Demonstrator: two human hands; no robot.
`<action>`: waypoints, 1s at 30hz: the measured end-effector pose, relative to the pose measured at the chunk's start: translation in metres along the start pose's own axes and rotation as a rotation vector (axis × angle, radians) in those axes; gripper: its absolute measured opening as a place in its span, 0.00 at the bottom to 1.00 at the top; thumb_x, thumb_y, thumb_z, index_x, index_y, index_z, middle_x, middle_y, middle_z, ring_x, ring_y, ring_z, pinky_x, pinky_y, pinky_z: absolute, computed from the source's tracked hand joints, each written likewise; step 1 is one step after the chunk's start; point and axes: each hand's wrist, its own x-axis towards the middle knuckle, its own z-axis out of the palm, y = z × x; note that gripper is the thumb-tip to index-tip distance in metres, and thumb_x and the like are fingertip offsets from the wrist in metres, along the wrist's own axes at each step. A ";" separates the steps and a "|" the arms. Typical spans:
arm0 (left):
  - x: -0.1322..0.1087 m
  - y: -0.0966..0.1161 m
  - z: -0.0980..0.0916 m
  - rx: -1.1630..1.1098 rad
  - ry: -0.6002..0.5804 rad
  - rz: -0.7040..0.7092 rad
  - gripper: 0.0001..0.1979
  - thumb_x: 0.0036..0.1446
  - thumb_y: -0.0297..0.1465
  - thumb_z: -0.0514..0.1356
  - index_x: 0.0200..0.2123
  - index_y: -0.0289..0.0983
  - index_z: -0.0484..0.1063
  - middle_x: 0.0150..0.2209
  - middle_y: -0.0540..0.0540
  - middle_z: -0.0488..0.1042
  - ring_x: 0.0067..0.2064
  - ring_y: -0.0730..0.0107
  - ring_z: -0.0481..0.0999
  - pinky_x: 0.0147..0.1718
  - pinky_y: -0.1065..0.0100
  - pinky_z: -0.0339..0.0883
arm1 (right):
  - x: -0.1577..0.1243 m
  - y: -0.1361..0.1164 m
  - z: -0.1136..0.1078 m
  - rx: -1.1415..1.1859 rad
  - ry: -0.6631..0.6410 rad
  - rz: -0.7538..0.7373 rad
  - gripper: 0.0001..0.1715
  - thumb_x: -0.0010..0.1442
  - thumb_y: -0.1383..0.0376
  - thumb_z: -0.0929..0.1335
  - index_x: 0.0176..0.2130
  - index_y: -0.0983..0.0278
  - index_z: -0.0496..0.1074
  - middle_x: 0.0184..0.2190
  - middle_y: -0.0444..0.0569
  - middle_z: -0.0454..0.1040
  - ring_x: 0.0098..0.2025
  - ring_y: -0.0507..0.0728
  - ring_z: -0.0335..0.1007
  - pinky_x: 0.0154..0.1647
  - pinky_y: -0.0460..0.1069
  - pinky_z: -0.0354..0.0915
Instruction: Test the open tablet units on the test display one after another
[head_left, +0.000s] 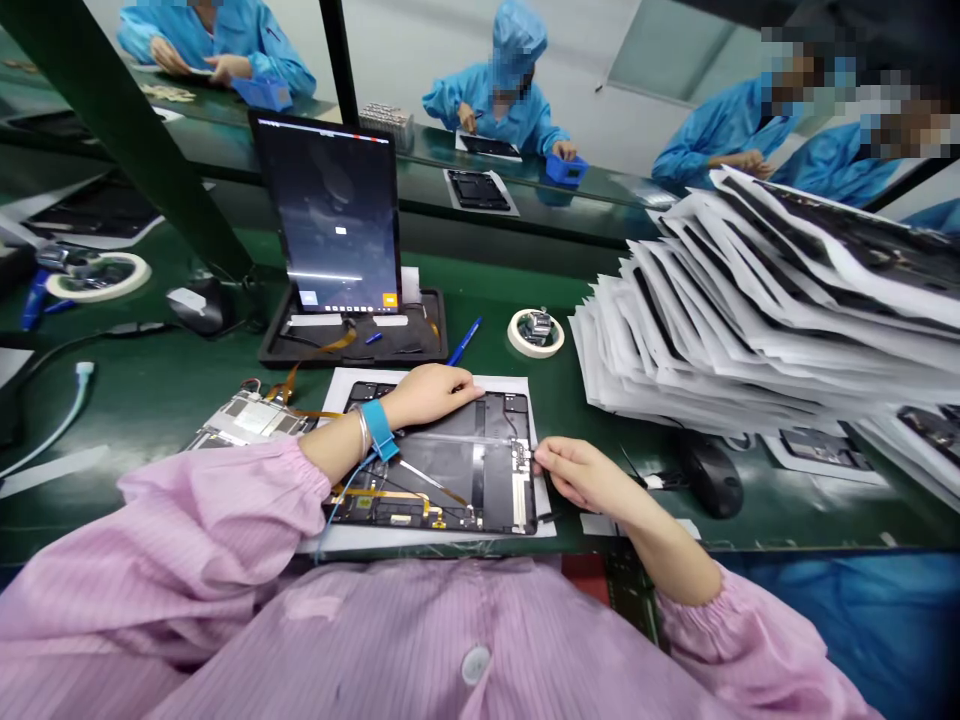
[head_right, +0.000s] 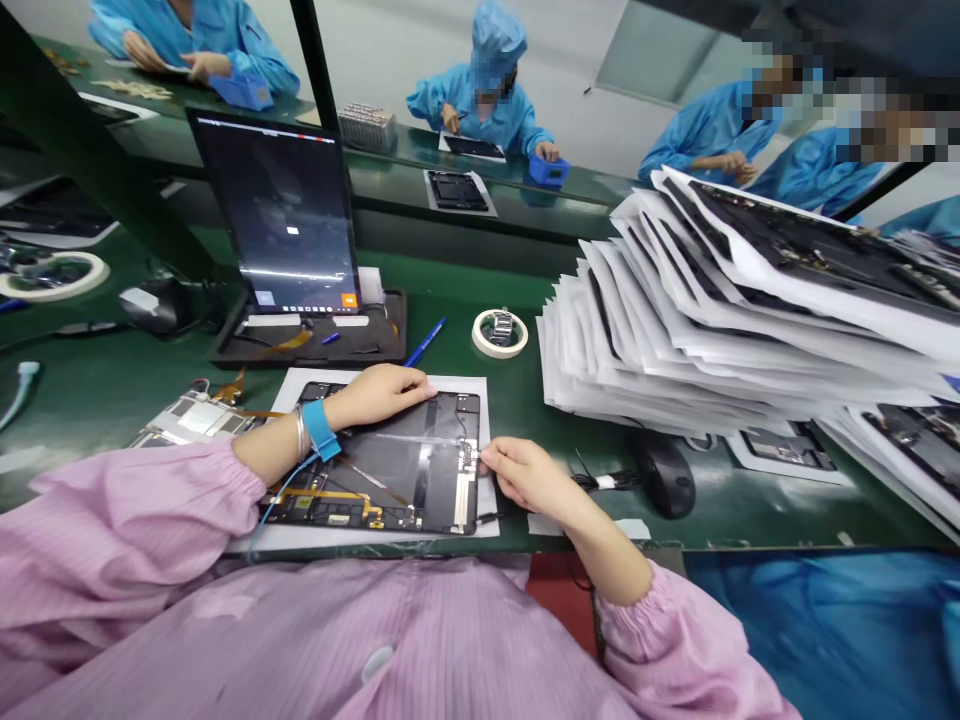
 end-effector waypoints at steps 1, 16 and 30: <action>0.000 0.000 0.000 -0.001 -0.001 -0.002 0.22 0.60 0.46 0.48 0.24 0.38 0.69 0.25 0.50 0.72 0.27 0.70 0.67 0.25 0.70 0.49 | -0.002 0.000 -0.003 0.037 -0.007 0.011 0.24 0.57 0.46 0.64 0.30 0.64 0.64 0.08 0.32 0.52 0.09 0.43 0.39 0.09 0.40 0.37; 0.000 -0.001 0.001 -0.004 0.011 0.004 0.23 0.60 0.48 0.47 0.25 0.38 0.69 0.24 0.50 0.71 0.26 0.71 0.66 0.25 0.70 0.49 | 0.000 0.013 0.011 -0.206 0.290 -0.335 0.13 0.60 0.57 0.64 0.40 0.63 0.68 0.29 0.44 0.66 0.32 0.52 0.63 0.34 0.47 0.63; 0.000 0.001 0.000 -0.017 0.009 0.004 0.23 0.60 0.47 0.48 0.25 0.38 0.69 0.24 0.50 0.72 0.26 0.71 0.66 0.25 0.70 0.48 | 0.004 0.017 0.009 -0.120 0.236 -0.340 0.16 0.63 0.56 0.62 0.47 0.62 0.61 0.29 0.42 0.61 0.30 0.51 0.61 0.32 0.46 0.60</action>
